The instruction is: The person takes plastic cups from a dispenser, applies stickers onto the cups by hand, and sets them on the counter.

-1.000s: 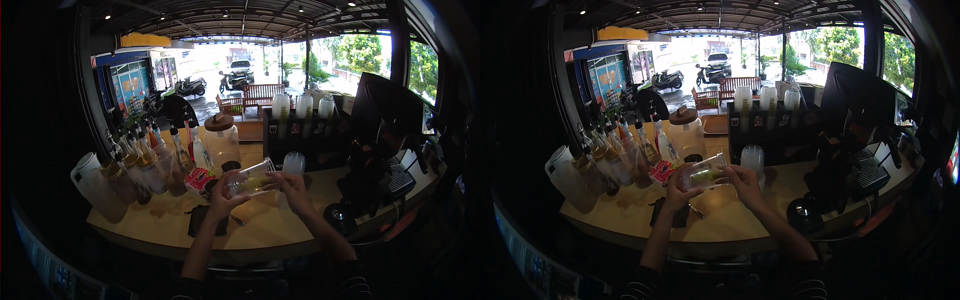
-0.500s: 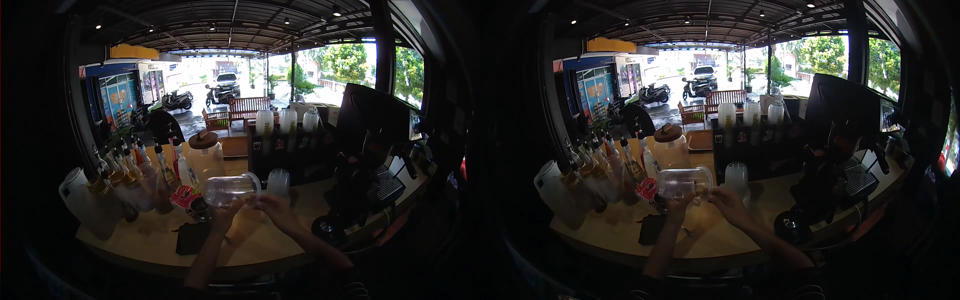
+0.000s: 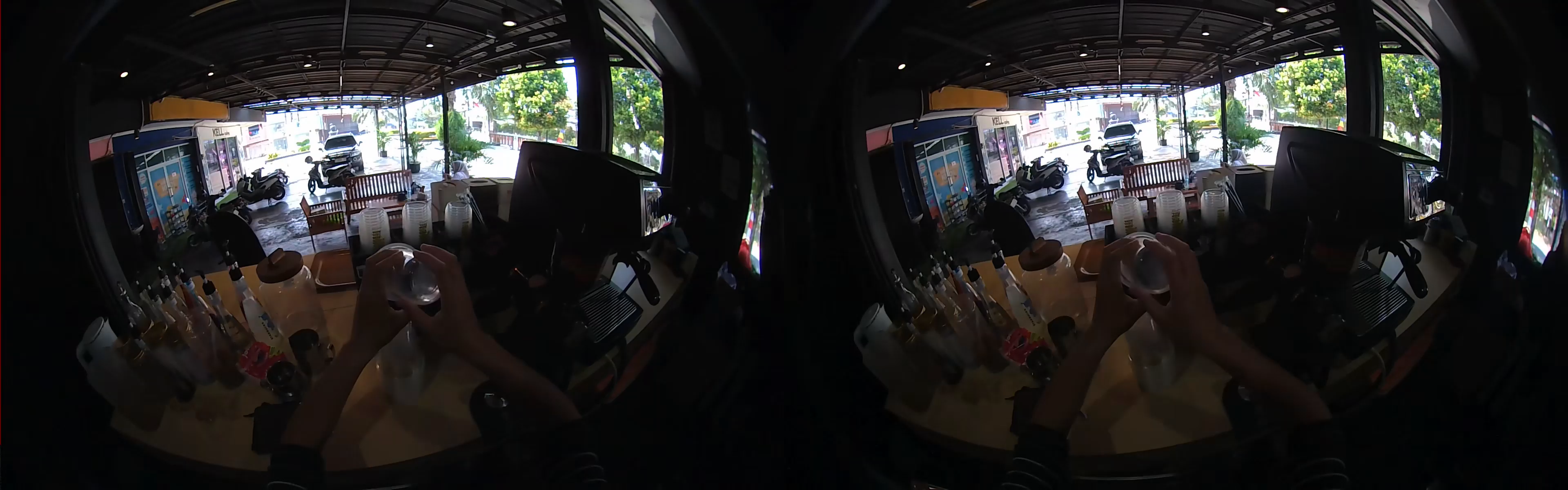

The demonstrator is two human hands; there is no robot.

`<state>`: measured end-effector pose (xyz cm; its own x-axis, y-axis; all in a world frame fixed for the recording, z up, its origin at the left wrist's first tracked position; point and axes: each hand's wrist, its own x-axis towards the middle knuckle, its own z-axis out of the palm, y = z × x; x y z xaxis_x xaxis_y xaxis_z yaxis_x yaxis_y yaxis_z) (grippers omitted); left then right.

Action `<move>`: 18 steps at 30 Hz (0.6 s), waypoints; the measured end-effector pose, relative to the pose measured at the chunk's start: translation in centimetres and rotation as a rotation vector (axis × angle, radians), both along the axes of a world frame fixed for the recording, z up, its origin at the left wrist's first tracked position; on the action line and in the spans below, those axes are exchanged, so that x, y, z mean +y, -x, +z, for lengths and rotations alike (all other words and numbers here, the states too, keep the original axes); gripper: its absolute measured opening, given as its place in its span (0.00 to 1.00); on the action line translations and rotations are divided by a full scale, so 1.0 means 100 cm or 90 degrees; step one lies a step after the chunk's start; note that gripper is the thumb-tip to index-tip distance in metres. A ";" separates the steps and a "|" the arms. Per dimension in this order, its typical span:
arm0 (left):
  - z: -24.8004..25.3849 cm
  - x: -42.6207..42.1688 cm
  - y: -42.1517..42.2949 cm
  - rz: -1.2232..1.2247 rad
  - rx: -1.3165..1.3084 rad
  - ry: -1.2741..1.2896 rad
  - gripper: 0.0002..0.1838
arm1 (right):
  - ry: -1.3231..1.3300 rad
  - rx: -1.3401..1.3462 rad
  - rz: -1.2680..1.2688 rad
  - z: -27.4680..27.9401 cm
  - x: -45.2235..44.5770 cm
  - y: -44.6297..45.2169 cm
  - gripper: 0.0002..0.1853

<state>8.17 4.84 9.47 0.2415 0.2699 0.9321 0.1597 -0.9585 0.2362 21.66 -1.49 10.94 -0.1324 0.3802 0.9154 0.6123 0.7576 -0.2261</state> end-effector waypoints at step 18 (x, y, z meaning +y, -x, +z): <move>-0.012 0.110 -0.039 0.215 0.412 0.209 0.41 | 0.154 -0.003 -0.242 0.071 0.221 -0.159 0.33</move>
